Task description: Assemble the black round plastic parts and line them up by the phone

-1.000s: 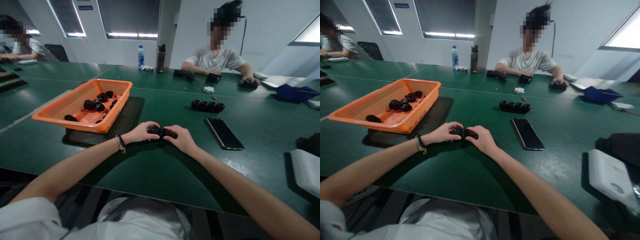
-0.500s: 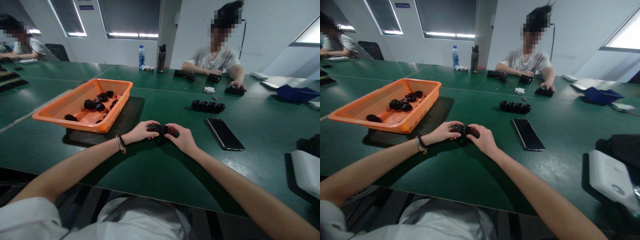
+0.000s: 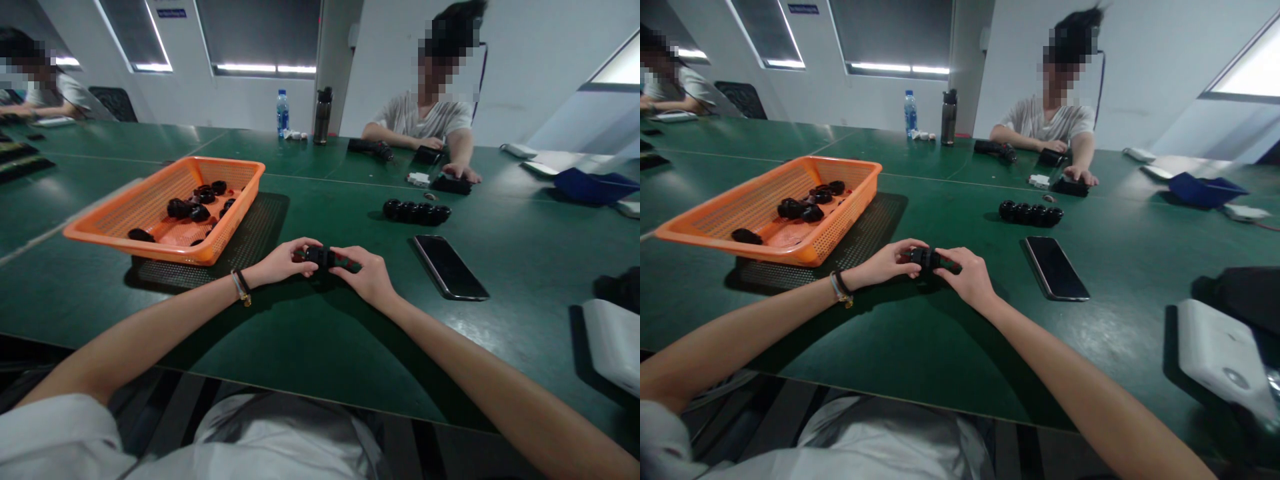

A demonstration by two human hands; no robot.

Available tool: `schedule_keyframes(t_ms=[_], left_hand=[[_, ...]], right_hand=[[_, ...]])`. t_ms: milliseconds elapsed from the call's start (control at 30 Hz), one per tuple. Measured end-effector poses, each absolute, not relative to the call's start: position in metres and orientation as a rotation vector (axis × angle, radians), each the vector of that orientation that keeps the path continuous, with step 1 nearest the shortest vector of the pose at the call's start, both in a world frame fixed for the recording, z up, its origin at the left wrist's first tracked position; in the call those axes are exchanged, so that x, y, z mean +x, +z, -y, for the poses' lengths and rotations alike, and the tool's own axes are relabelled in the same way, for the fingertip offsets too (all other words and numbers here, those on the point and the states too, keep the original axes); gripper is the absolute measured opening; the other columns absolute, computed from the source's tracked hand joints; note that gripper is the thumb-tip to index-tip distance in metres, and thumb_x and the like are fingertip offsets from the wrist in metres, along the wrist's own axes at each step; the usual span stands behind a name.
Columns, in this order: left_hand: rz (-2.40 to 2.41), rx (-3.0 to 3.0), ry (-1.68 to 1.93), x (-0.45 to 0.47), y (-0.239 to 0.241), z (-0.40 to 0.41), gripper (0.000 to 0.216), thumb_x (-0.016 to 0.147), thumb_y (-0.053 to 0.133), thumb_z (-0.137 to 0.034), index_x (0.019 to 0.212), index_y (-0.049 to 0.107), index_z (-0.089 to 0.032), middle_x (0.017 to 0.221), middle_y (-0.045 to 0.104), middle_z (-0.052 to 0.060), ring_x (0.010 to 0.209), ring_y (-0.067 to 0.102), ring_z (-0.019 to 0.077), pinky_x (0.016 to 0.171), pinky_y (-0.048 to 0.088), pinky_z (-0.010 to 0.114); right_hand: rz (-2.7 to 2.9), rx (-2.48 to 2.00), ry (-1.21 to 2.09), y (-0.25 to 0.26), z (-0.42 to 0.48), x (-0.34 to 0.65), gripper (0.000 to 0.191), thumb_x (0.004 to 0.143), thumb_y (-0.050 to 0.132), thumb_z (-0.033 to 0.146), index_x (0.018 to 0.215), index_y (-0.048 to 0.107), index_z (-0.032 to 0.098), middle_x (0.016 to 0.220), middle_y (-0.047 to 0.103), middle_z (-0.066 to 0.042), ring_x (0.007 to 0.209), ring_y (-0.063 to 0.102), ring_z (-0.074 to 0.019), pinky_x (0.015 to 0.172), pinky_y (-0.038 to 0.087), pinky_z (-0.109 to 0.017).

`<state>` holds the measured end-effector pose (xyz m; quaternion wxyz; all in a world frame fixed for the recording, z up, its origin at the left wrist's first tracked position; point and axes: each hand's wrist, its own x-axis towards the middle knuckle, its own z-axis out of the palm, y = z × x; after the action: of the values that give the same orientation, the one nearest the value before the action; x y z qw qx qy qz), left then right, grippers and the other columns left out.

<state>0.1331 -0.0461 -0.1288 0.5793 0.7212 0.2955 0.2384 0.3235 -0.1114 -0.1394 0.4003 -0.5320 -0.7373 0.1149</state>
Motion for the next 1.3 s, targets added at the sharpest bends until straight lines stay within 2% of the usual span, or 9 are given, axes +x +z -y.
schedule_keyframes(t_ms=[133,500,733,1300], left_hand=[[-0.668,1.715,0.534,0.1325,-0.1270,0.0476,0.044,0.069,0.064,-0.020,0.109,0.050,-0.014,0.076,0.055,-0.003,0.059,0.054,0.0058,0.065,0.047,0.023],[-0.691,1.722,0.507,0.1325,-0.1255,0.0473,0.042,0.069,0.063,-0.020,0.108,0.050,-0.014,0.073,0.056,-0.004,0.057,0.054,0.0061,0.064,0.048,0.023],[-0.707,1.720,0.491,0.1328,-0.1243,0.0475,0.041,0.070,0.062,-0.018,0.108,0.050,-0.013,0.072,0.056,-0.003,0.055,0.054,0.0048,0.059,0.048,0.020],[-0.728,1.736,0.470,0.1318,-0.1250,0.0462,0.046,0.069,0.063,-0.022,0.112,0.050,-0.013,0.072,0.058,-0.002,0.055,0.055,0.0063,0.061,0.049,0.023]], right_hand=[[1.850,-1.357,0.293,-0.1420,0.1110,0.3236,0.034,0.068,0.066,0.018,0.102,0.063,0.022,0.088,0.068,-0.002,0.081,0.062,-0.0192,0.075,0.051,-0.036],[1.864,-1.375,0.313,-0.1398,0.1123,0.3235,0.026,0.070,0.065,0.021,0.096,0.063,0.021,0.086,0.068,-0.002,0.077,0.063,-0.0178,0.073,0.051,-0.035],[1.861,-1.390,0.345,-0.1389,0.1120,0.3224,0.025,0.070,0.065,0.020,0.096,0.064,0.020,0.086,0.069,-0.003,0.076,0.064,-0.0177,0.071,0.052,-0.033],[1.856,-1.411,0.389,-0.1410,0.1107,0.3229,0.023,0.073,0.063,0.023,0.097,0.066,0.020,0.084,0.070,-0.004,0.072,0.064,-0.0168,0.066,0.053,-0.031]])
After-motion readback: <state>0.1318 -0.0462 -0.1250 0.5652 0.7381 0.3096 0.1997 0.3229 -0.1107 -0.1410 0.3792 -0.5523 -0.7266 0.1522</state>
